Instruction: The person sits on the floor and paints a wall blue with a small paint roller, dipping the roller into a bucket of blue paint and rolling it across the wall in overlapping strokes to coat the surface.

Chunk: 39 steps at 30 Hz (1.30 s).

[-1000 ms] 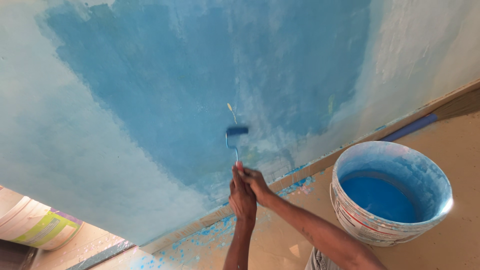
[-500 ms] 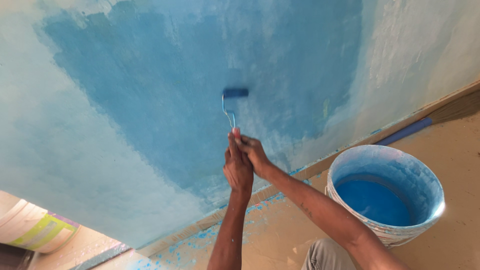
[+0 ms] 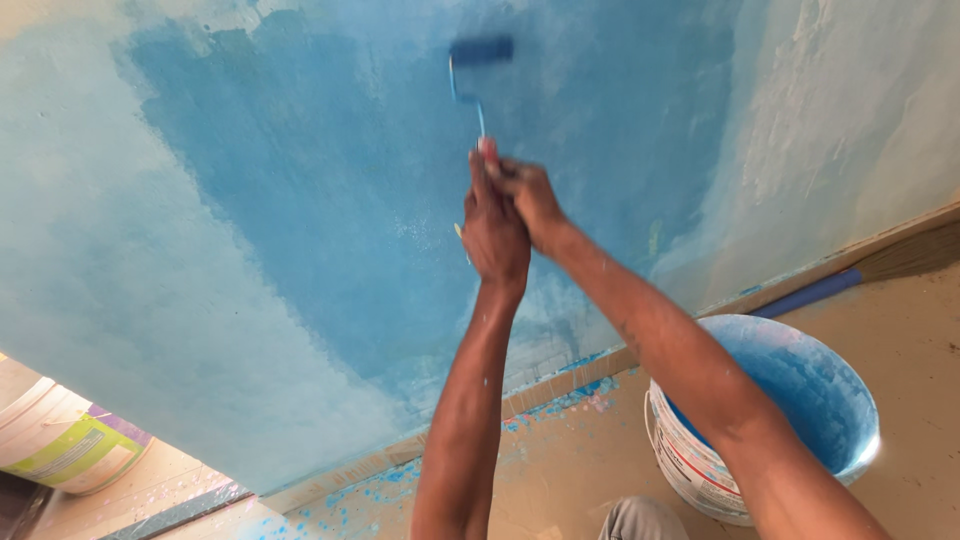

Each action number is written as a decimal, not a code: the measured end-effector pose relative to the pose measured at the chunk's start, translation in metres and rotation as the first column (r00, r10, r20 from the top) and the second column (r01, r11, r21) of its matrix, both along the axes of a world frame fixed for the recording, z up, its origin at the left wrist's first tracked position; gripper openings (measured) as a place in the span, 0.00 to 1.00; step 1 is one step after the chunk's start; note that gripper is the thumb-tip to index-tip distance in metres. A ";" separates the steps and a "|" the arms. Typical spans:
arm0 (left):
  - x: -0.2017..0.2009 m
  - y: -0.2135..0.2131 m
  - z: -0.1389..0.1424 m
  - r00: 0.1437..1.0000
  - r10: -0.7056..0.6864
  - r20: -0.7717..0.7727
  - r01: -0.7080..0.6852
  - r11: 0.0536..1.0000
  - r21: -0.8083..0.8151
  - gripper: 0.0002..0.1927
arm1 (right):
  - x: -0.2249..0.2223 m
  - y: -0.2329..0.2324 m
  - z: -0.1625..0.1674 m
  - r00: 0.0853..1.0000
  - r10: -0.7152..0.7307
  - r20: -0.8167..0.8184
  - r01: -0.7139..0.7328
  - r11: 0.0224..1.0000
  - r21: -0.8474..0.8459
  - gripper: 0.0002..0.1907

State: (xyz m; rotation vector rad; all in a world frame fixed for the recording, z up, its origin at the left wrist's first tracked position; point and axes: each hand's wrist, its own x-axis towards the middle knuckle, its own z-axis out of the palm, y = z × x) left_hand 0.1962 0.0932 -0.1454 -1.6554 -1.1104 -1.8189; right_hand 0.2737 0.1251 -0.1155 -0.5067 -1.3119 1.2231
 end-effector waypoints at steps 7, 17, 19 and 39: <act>-0.011 -0.006 0.005 0.999 -0.012 0.040 0.026 0.927 -0.374 0.30 | -0.004 -0.002 -0.001 0.999 0.031 -0.035 -0.033 0.998 -0.051 0.15; -0.144 -0.071 -0.130 0.951 0.091 -0.295 -0.257 0.764 -0.592 0.35 | -0.137 -0.052 -0.188 0.849 0.224 -0.478 -0.354 0.914 -0.199 0.16; -0.172 -0.091 -0.155 0.948 0.106 -0.301 -0.282 0.718 -0.636 0.37 | -0.159 -0.073 -0.212 0.864 0.234 -0.446 -0.385 0.877 -0.287 0.17; -0.076 -0.035 0.035 0.988 0.015 0.151 0.004 0.992 -0.124 0.28 | -0.081 -0.025 0.040 0.983 0.037 0.179 -0.046 0.998 0.046 0.16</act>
